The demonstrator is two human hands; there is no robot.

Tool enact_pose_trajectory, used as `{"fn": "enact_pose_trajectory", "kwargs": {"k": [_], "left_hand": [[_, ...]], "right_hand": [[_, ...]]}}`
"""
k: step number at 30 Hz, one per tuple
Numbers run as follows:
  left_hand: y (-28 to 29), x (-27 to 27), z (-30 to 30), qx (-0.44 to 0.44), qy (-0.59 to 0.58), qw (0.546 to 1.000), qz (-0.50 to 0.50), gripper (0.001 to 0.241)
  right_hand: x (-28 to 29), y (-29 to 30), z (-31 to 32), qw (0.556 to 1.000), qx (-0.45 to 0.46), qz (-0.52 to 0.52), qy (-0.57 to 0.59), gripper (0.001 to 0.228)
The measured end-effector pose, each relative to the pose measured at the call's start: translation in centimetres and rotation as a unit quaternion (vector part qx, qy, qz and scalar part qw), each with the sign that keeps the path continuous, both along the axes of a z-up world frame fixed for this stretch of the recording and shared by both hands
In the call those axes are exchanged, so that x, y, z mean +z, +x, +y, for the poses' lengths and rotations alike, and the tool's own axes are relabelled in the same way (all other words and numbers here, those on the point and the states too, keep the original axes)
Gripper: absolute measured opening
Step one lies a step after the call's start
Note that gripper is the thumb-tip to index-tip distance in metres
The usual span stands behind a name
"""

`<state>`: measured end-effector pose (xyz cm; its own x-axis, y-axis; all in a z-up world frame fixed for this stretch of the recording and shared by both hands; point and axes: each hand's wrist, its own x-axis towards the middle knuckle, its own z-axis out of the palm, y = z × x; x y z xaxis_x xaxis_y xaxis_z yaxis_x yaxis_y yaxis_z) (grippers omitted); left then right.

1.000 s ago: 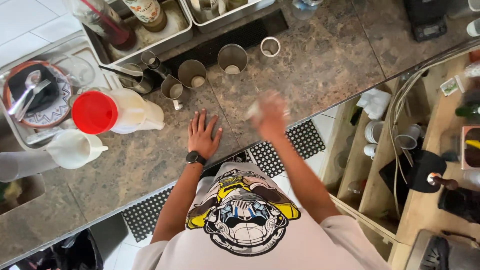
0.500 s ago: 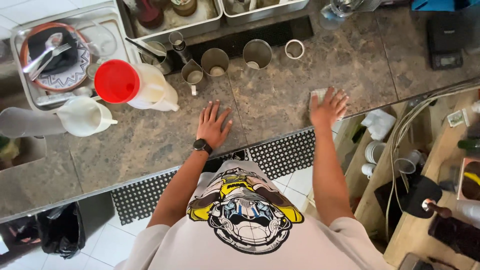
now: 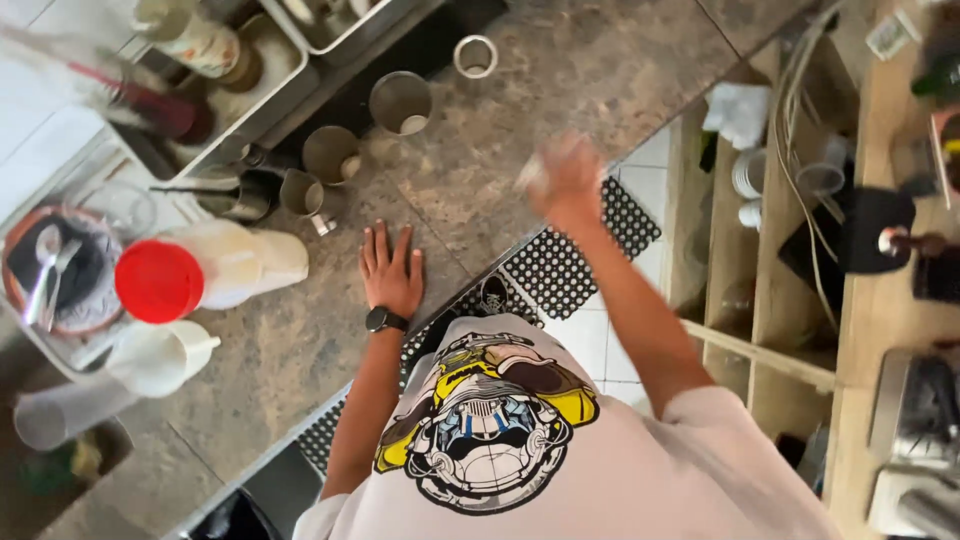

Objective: Wiping a coffee shop counter with a cloth.

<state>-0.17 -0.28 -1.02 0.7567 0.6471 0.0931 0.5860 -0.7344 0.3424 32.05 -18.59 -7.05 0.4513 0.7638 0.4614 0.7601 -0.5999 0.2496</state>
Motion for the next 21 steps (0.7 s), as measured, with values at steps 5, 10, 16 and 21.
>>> {"fn": "enact_pose_trajectory", "kwargs": {"k": [5,10,16,21], "left_hand": [[0.5,1.1,-0.5,-0.001,0.009,1.0,-0.014,0.051],[0.0,-0.4,0.1,-0.009,0.008,1.0,0.0,0.047],[0.1,0.0,0.2,0.001,-0.001,1.0,0.011,0.045],[-0.1,0.1,0.1,0.007,-0.023,0.999,0.022,0.047]], "right_hand": [[11.9,5.3,0.8,0.863,-0.244,0.429,-0.108,0.081],[8.7,-4.8,4.8,0.894,-0.173,0.412,-0.016,0.093],[1.9,-15.8,3.9,0.92,0.222,0.323,-0.026,0.074],[-6.5,0.0,1.9,0.994,0.045,0.099,0.007,0.067]]}}
